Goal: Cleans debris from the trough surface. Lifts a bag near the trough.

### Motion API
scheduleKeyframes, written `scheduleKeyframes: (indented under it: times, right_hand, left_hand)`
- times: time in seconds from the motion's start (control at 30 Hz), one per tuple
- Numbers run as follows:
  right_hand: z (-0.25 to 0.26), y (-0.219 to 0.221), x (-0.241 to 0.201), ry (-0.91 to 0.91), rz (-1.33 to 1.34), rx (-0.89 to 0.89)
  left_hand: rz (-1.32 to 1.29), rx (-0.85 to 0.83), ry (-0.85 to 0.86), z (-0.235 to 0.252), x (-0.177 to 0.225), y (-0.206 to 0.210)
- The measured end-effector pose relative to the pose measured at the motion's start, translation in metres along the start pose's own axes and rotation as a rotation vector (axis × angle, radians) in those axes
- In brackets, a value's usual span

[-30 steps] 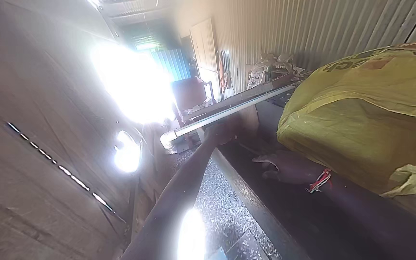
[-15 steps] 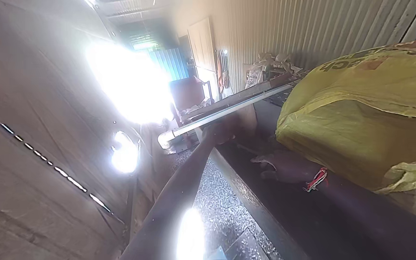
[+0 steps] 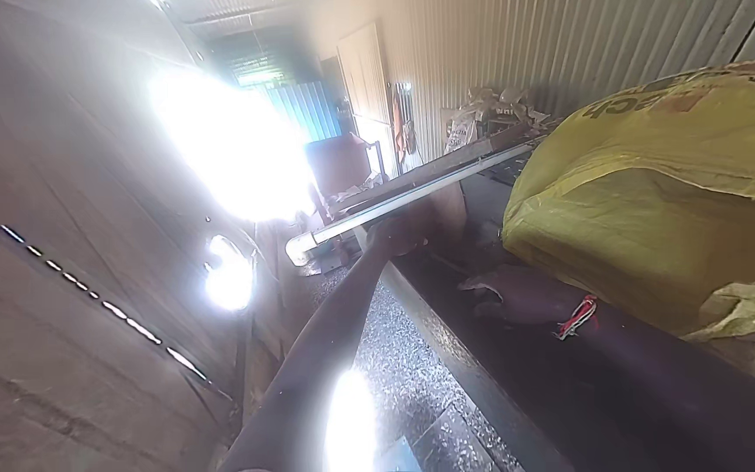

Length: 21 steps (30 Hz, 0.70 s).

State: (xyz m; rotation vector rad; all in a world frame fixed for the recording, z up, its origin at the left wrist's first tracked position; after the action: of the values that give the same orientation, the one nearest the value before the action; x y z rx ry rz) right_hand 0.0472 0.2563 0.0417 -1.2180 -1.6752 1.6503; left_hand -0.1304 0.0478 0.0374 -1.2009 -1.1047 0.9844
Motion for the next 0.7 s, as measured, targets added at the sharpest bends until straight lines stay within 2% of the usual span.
scheduleKeyframes:
  times: [0.7]
  right_hand:
    - [-0.0008,-0.004,-0.0027,0.003,0.023,0.01]
  left_hand:
    - [-0.015,-0.033,-0.015,-0.0025,0.0052,-0.0018]
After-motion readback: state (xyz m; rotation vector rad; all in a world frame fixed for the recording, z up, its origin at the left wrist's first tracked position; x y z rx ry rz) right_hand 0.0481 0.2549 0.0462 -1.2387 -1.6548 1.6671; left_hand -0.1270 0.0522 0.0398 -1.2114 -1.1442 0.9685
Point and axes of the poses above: each hand's wrist, its own z-axis towards the middle knuckle, its own y-axis out of the palm, x = y × z, the point moved 7 cm from there along z, towards the middle knuckle, and after that the axes turned 5 degrees about x, right-handed, at the moved point
